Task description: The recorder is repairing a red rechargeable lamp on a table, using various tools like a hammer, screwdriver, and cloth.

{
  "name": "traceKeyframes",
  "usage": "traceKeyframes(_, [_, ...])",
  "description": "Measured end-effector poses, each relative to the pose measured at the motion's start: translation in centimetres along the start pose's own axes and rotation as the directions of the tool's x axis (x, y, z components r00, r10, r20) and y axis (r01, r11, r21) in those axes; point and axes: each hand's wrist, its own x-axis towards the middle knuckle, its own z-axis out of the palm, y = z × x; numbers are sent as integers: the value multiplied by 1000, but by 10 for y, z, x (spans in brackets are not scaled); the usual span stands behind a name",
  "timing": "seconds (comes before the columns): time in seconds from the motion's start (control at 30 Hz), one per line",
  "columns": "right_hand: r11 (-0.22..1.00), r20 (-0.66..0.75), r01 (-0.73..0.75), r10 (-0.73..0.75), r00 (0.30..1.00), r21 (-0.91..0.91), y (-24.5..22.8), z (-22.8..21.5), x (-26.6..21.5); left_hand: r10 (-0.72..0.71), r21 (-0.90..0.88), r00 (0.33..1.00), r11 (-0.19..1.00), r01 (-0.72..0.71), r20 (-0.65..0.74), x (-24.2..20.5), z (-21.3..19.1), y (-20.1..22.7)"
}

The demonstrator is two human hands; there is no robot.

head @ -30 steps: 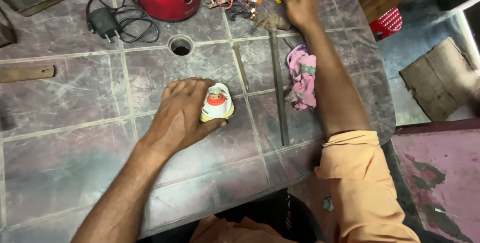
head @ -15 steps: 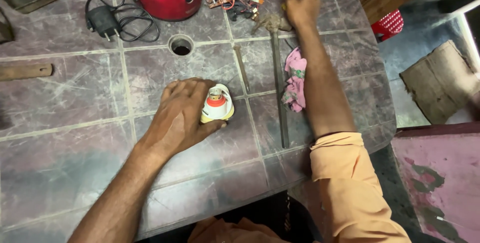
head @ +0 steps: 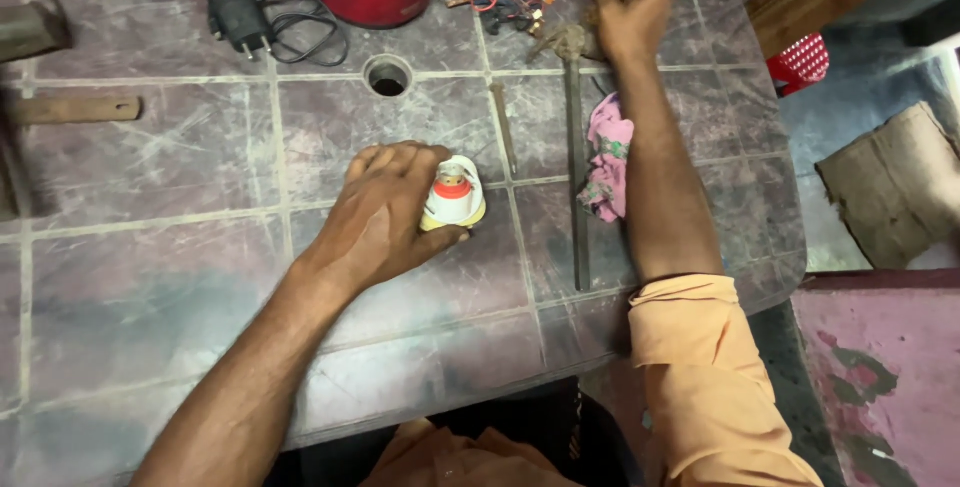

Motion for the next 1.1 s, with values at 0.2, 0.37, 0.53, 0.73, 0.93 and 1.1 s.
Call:
traceKeyframes(0.2, [1000, 82, 15, -16, 996, 6, -3, 3, -1, -25, -2, 1000, 1000, 25, 10, 0, -2, 0])
traceKeyframes(0.37, [852, 22, -253, 274, 962, 458, -35, -10, 4, -16, -6, 1000, 1000, 16, -7, -5, -1, -3])
traceKeyframes(0.53, [815, 16, 576, -576, 817, -65, -86, -31, 7, 40, 0, 995, 999, -40, -91, -8, 8, -10])
traceKeyframes(0.73, [945, 795, 269, -305, 525, 185, -288, -63, -86, 80, 56, 996, 995, -79, -28, -1, 2, -15])
traceKeyframes(0.93, [887, 772, 405, -412, 484, 220, -249, -40, -167, -194, 278, 980, 944, 177, 33, -9, -33, -37])
traceKeyframes(1.1, [853, 583, 508, -472, 661, 114, -225, -54, -144, -173, 297, 983, 944, 146, 64, -12, -12, -46])
